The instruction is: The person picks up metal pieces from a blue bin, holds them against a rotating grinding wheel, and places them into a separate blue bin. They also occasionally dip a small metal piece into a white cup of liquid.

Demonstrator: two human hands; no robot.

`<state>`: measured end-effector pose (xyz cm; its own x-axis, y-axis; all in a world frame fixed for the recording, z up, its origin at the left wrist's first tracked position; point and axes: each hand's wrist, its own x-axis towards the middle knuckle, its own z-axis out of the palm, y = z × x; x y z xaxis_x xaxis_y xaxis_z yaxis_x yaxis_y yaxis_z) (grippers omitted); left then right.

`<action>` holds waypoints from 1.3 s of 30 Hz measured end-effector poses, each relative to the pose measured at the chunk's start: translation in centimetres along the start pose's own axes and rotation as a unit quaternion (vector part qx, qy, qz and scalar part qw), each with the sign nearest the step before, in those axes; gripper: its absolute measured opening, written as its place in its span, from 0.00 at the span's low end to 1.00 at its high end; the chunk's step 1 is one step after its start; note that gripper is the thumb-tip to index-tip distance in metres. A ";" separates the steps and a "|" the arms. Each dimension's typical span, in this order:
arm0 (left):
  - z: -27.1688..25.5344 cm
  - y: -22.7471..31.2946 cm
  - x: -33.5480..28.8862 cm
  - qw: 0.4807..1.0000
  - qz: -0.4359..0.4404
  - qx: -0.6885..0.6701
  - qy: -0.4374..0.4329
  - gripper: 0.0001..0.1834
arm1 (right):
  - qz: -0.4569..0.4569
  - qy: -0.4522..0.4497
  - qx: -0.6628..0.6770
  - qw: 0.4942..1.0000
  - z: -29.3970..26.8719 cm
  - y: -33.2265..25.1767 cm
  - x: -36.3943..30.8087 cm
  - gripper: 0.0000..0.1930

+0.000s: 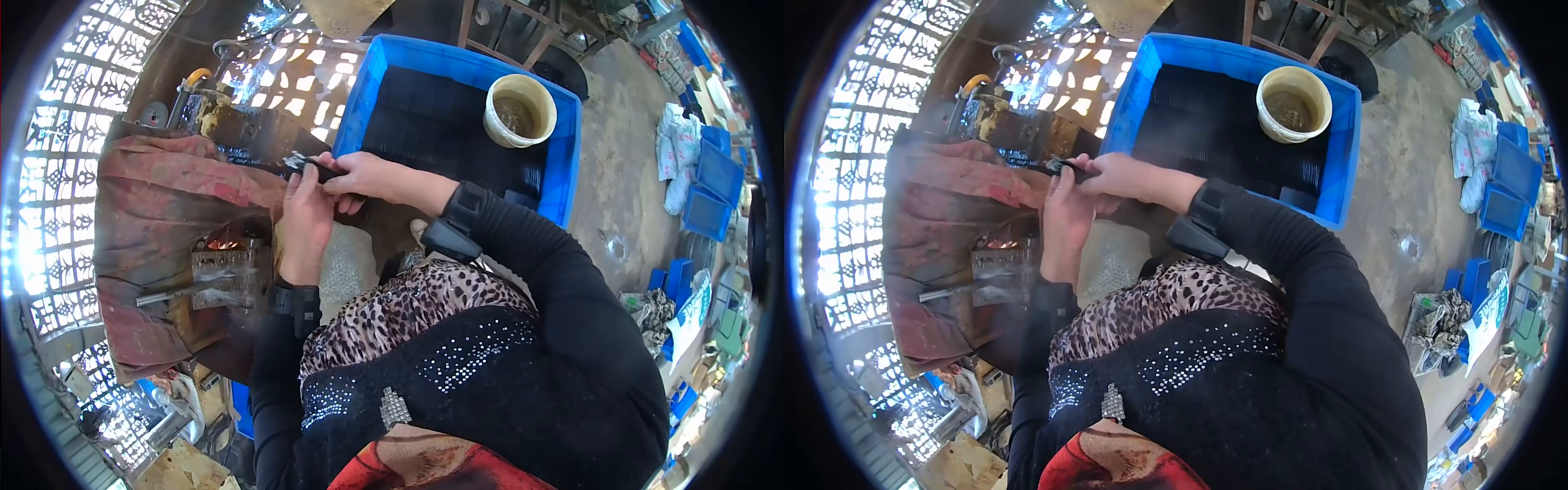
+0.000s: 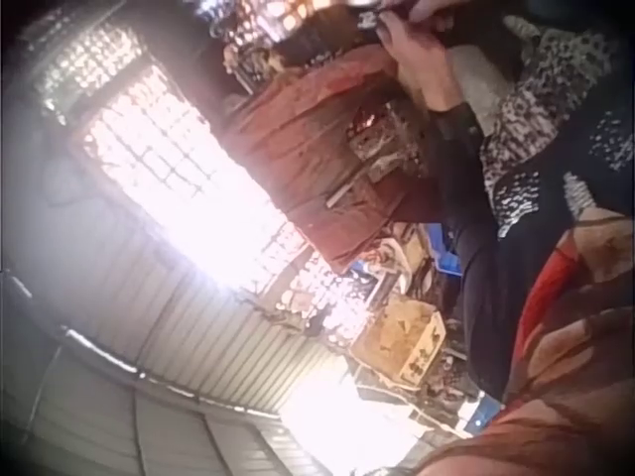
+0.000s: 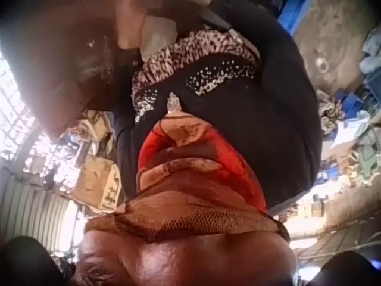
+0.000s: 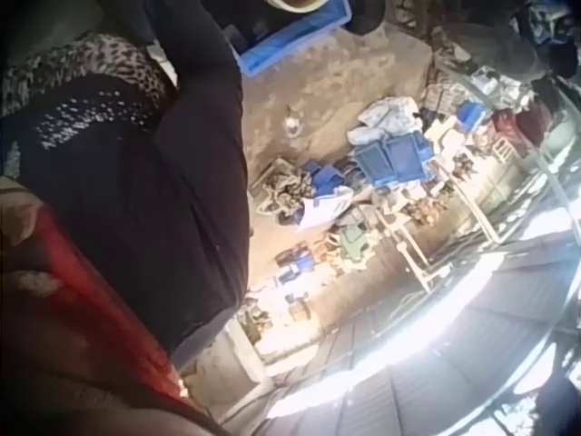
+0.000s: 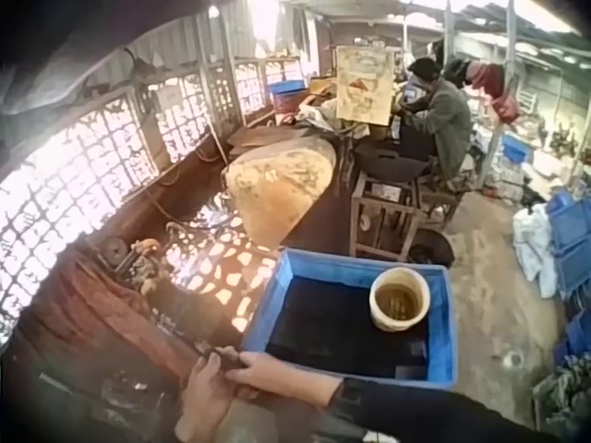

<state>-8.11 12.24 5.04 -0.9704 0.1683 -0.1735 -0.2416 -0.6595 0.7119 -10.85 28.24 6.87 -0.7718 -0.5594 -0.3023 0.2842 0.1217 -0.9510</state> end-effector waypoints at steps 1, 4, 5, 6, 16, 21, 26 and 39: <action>-0.1 -0.2 0.2 1.000 -0.001 0.000 0.002 0.12 | -0.016 0.010 -0.003 1.000 -0.2 0.2 -0.3 0.11; -0.5 -0.6 1.4 0.998 0.028 0.007 0.056 0.12 | -0.075 0.055 -0.055 0.994 -1.0 1.6 -1.0 0.13; -0.5 -0.5 1.2 0.998 0.029 0.005 0.057 0.12 | -0.105 0.078 -0.082 0.988 -1.3 1.9 -1.3 0.13; -0.4 -0.3 0.9 0.997 -0.019 0.048 0.050 0.12 | -0.103 0.074 -0.084 0.988 -1.8 1.7 -1.9 0.13; -5.8 1.8 -3.9 0.926 0.052 0.362 0.100 0.12 | 0.210 0.147 -0.546 0.797 -13.2 4.3 -6.9 0.12; -6.8 3.3 -6.9 0.801 0.234 0.534 0.133 0.11 | 0.229 0.145 -0.581 0.768 -16.2 7.8 -6.9 0.10; -7.7 4.1 -7.4 0.613 0.372 0.676 0.168 0.12 | 0.128 0.178 -0.659 0.720 -17.9 11.8 -7.4 0.11; -10.8 3.2 -6.0 0.608 0.336 0.678 0.243 0.13 | 0.186 0.422 -0.529 0.712 -24.2 3.7 -15.0 0.17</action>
<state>-3.14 1.23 1.01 -0.8143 -0.2580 0.5199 0.1171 0.8043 0.5825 -11.97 56.95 6.30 -0.9490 0.3108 -0.0539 0.3154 0.9324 -0.1765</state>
